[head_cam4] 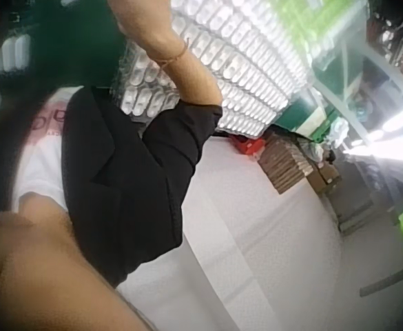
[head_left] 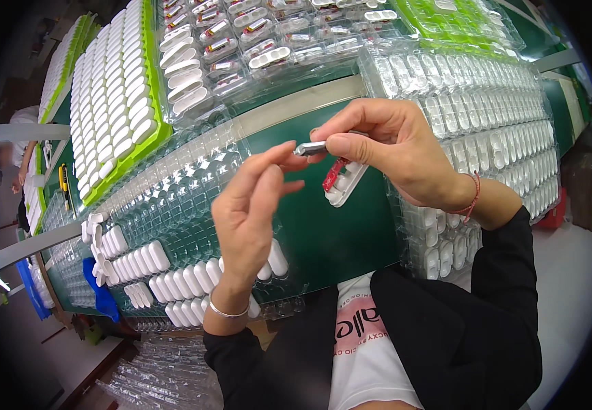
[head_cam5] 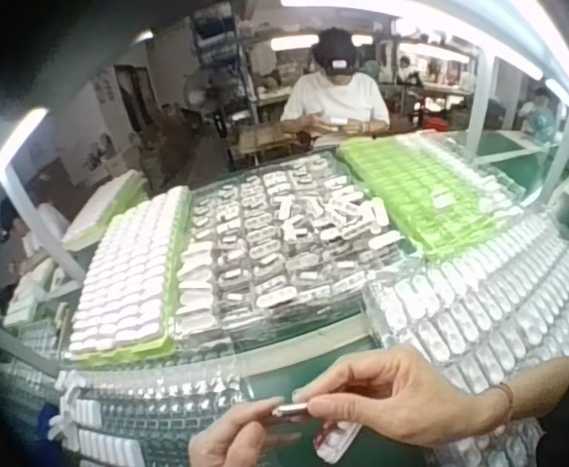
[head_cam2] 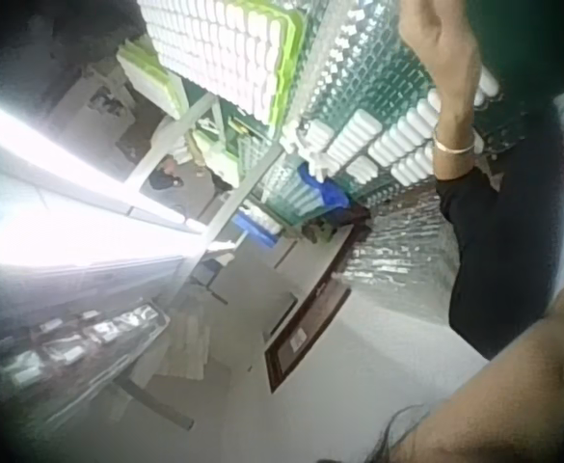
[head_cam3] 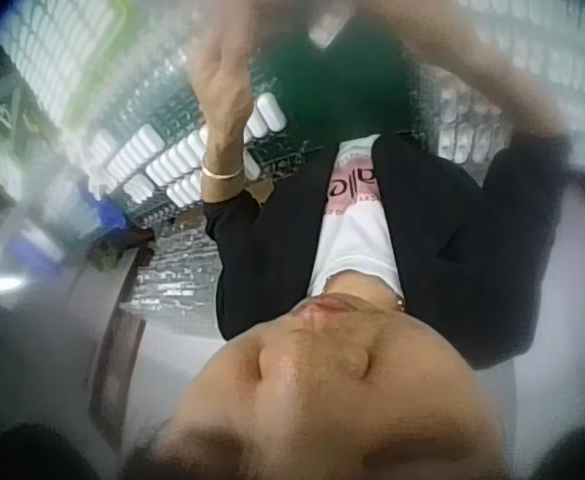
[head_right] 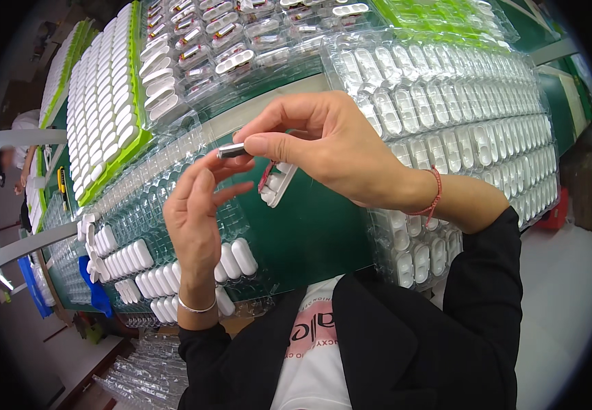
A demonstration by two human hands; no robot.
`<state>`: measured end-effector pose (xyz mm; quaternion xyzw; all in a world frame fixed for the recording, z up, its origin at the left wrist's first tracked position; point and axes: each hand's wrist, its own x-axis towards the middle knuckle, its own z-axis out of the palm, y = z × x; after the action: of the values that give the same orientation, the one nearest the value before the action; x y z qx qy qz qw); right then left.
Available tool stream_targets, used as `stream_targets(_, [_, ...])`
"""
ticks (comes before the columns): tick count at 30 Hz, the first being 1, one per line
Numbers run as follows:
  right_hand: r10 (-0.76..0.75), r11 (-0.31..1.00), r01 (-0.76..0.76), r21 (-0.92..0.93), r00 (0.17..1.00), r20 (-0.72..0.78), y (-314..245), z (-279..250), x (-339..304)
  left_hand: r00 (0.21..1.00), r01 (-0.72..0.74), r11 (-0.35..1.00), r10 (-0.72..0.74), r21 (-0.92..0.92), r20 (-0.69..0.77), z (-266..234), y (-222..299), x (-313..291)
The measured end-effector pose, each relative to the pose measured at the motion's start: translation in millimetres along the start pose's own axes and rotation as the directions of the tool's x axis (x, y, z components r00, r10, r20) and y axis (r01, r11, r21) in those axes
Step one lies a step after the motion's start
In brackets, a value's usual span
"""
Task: The person assembles white wireless earbuds by hand. They pick up small cylindrical components, wrap them with red and white tape, and place them into white plastic earbud casings. The person then closes the casings and places the finished units into a green plastic tray on the table.
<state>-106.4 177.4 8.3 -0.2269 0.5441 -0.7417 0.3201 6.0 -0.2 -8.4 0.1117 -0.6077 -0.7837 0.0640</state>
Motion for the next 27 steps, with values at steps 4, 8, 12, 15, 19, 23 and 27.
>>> stream_targets(4, [-0.003,1.0,0.001,-0.026,0.998,-0.062,4,4,0,0.993,0.087,0.996,-0.087,0.001,0.084,15,-6,-10])
stream_targets(8, [-0.124,0.992,0.122,-0.035,0.991,-0.055,11,4,-1,0.972,0.235,0.943,-0.221,-0.236,0.083,14,-14,-7])
stream_targets(12, [-0.233,0.968,0.231,-0.099,0.972,-0.01,13,3,-2,0.992,0.113,0.971,-0.099,-0.213,0.072,15,-8,-8])
stream_targets(15, [-0.219,0.971,0.22,-0.096,0.976,0.015,9,4,-2,0.992,0.117,0.971,-0.105,-0.21,0.068,11,-9,-6])
stream_targets(19, [-0.256,0.958,0.259,-0.124,0.966,0.043,12,-1,0,1.0,0.016,0.996,-0.015,-0.091,0.011,13,-9,-9])
stream_targets(23, [-0.428,0.83,0.445,-0.336,0.895,0.129,16,-9,3,0.995,-0.099,0.993,0.097,-0.057,-0.024,17,-8,-10])
stream_targets(27, [-0.461,0.747,0.551,-0.372,0.832,0.308,3,-12,11,0.998,-0.064,0.991,0.063,-0.114,-0.017,14,-6,-10])
